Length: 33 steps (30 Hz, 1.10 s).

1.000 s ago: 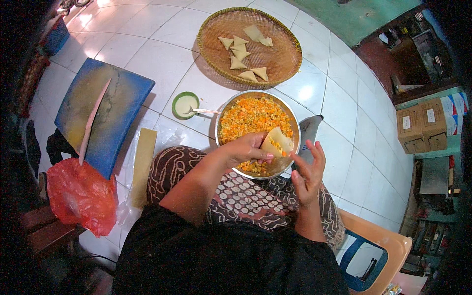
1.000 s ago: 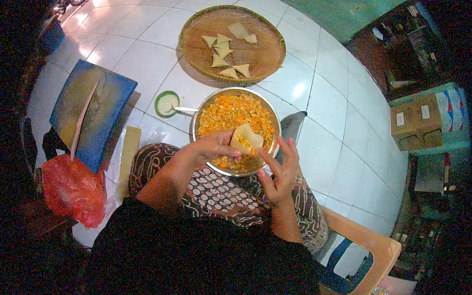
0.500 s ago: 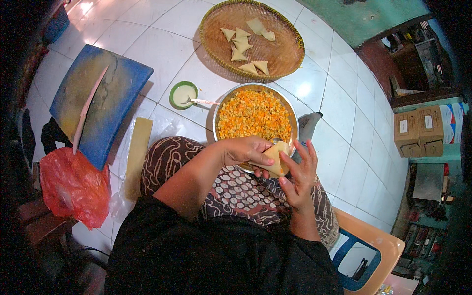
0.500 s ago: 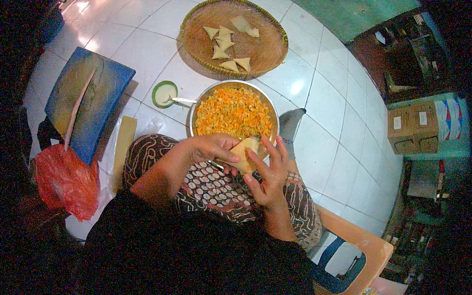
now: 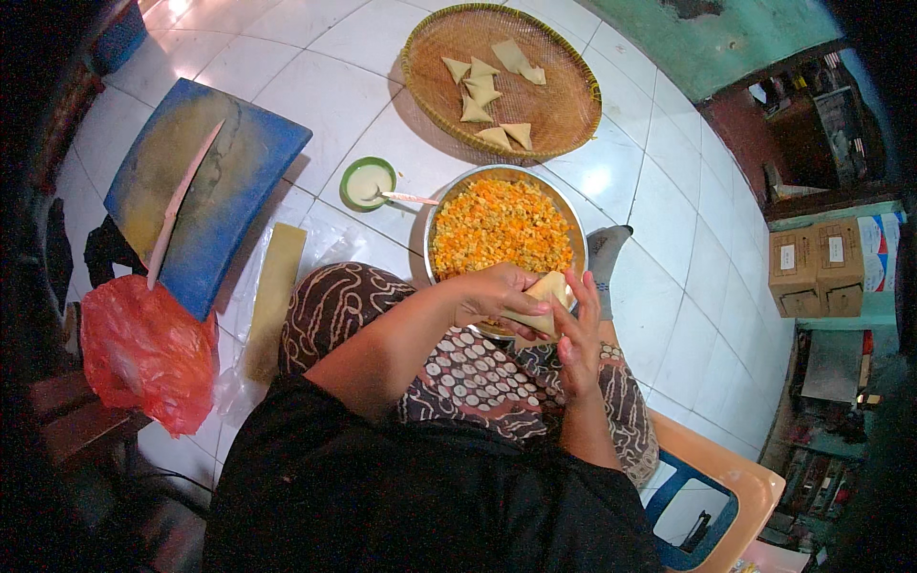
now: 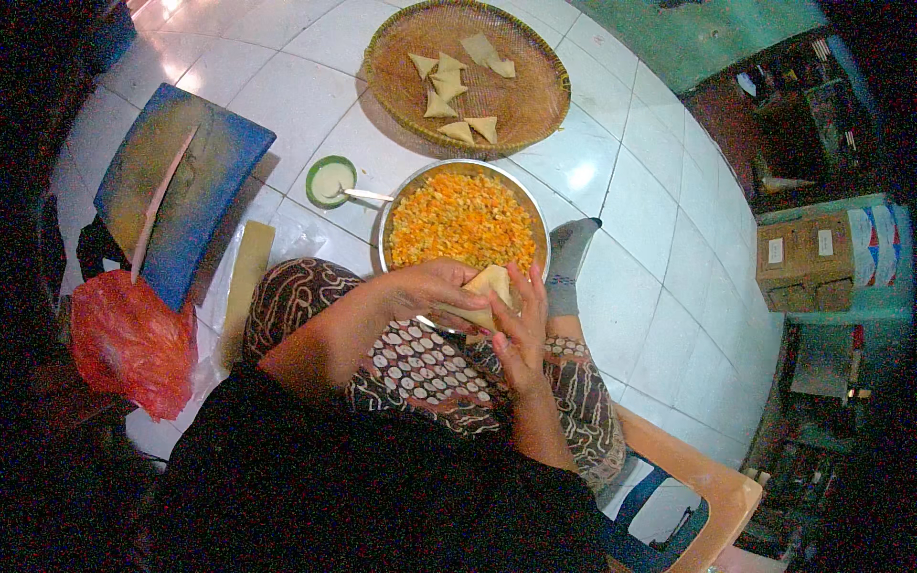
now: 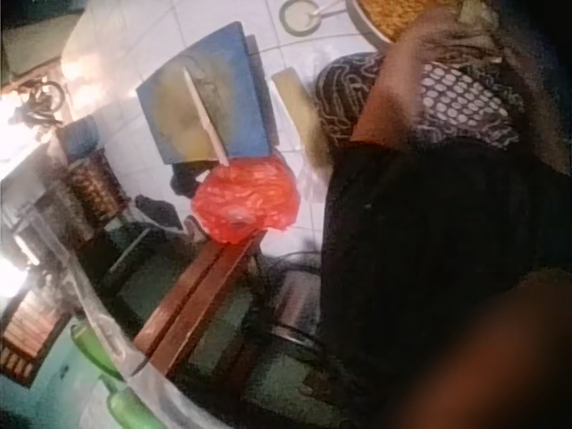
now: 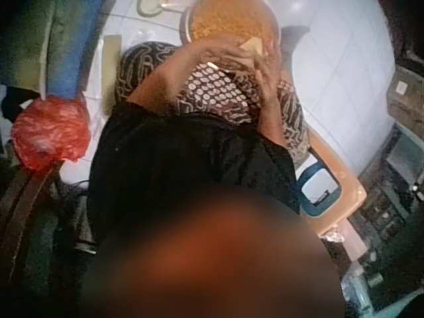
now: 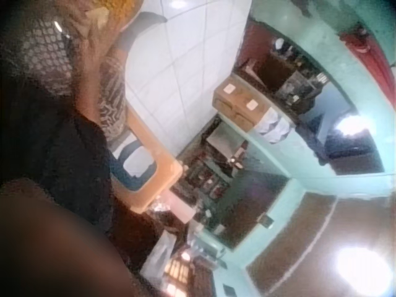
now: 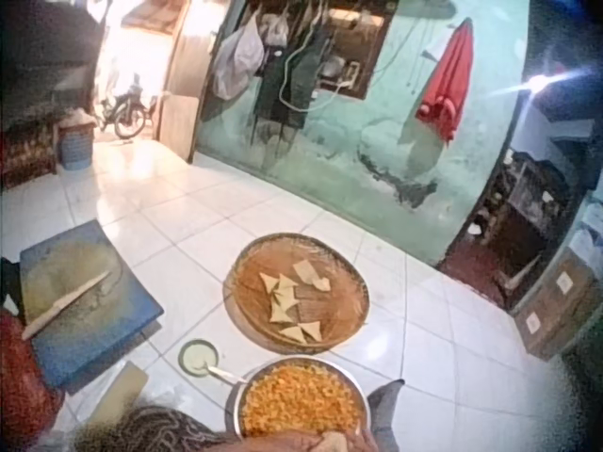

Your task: The person sits on the floor and assembles samosas by placing a filling mixture onto square wrappers, folding them into triangles, and sealing the edges. The finished samosas are placed on a woven tray.

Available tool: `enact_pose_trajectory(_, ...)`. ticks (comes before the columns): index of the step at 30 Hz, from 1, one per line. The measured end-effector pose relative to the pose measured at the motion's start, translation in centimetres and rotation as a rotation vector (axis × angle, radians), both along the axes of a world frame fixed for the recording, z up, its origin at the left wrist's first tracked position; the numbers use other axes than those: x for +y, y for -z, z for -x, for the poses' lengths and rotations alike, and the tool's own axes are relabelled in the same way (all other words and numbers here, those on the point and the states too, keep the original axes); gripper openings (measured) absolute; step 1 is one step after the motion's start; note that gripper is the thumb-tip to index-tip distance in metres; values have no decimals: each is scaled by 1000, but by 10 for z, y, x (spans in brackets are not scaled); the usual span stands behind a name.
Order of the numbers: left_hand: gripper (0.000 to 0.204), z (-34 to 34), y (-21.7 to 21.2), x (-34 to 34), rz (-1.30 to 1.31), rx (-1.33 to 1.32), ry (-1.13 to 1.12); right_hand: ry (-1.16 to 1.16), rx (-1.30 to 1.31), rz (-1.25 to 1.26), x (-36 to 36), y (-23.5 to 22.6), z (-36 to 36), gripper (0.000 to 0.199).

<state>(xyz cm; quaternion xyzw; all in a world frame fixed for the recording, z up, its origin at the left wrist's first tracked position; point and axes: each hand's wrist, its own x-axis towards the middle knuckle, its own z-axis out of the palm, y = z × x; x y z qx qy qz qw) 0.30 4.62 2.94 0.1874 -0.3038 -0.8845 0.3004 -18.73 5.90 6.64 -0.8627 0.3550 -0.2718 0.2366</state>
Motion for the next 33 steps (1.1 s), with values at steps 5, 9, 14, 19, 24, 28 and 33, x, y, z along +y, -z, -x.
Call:
enact_pose_trajectory(5, 36, 5, 6, 1, -20, -48, -107, 7, -2, 98, 3, -4, -2, 45)
enact_pose_trajectory(9, 31, 5, 2, 0, -88, -56, -249, 154, -91, 197, 7, -14, -1, 31)
enact_pose_trajectory(14, 33, 15, -14, 5, -114, -36, -485, 259, 119, -520, -7, 15, 17, 19)
enact_pose_trajectory(19, 32, 23, -36, 25, -174, -54, -381, 58, -811, -1517, 10, 11, -13, 57)
enact_pose_trajectory(24, 33, 36, -29, 31, -34, 2, -449, -61, -1410, -1365, 16, -13, -36, 81)
enact_pose_trajectory(28, 33, 40, -21, 35, 30, -44, -477, 123, -1030, -989, 15, 2, -32, 76)
enact_pose_trajectory(33, 31, 41, -14, 34, -18, -45, -517, 290, -939, -875, 20, 21, -12, 55)
